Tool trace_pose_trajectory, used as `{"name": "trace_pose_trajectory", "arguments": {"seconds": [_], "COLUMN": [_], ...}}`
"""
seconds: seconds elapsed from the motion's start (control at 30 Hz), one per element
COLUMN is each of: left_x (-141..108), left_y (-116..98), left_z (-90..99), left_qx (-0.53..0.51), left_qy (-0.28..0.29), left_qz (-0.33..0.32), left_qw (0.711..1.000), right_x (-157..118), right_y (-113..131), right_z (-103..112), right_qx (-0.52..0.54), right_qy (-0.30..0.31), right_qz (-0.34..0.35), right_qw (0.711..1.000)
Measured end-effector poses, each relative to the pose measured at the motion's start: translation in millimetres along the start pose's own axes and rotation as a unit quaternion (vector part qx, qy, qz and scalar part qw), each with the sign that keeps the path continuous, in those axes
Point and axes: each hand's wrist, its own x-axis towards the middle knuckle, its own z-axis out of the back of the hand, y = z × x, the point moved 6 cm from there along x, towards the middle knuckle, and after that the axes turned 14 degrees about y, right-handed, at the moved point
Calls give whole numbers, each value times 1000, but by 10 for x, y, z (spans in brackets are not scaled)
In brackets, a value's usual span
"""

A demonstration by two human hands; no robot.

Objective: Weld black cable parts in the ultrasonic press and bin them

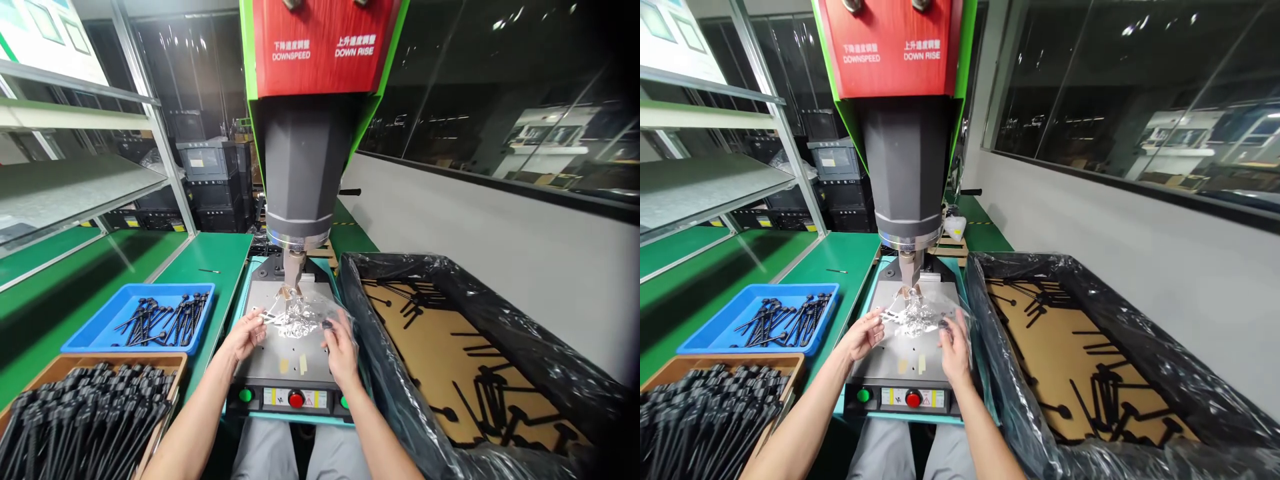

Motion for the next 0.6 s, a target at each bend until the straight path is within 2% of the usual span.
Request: {"name": "trace_pose_trajectory", "arguments": {"seconds": [0.07, 0.17, 0.3, 0.43, 0.6], "left_x": [-46, -87, -126, -144, -135], "left_y": [69, 174, 196, 153, 122], "left_z": [-103, -241, -329, -393, -522], "left_qx": [-58, -96, -77, -58, -49], "left_qy": [1, 13, 5, 2, 24], "left_qz": [-14, -10, -22, -32, -30], "left_qw": [998, 995, 997, 998, 998], "right_x": [48, 78, 190, 404, 553], "right_y": [-63, -155, -32, 146, 200], "right_z": [-66, -357, -626, -642, -580], "right_qx": [39, 76, 67, 41, 23], "right_qy": [-10, 35, 59, 46, -7], "right_qz": [-17, -59, -31, 6, 30], "right_qw": [999, 995, 996, 998, 999]}}
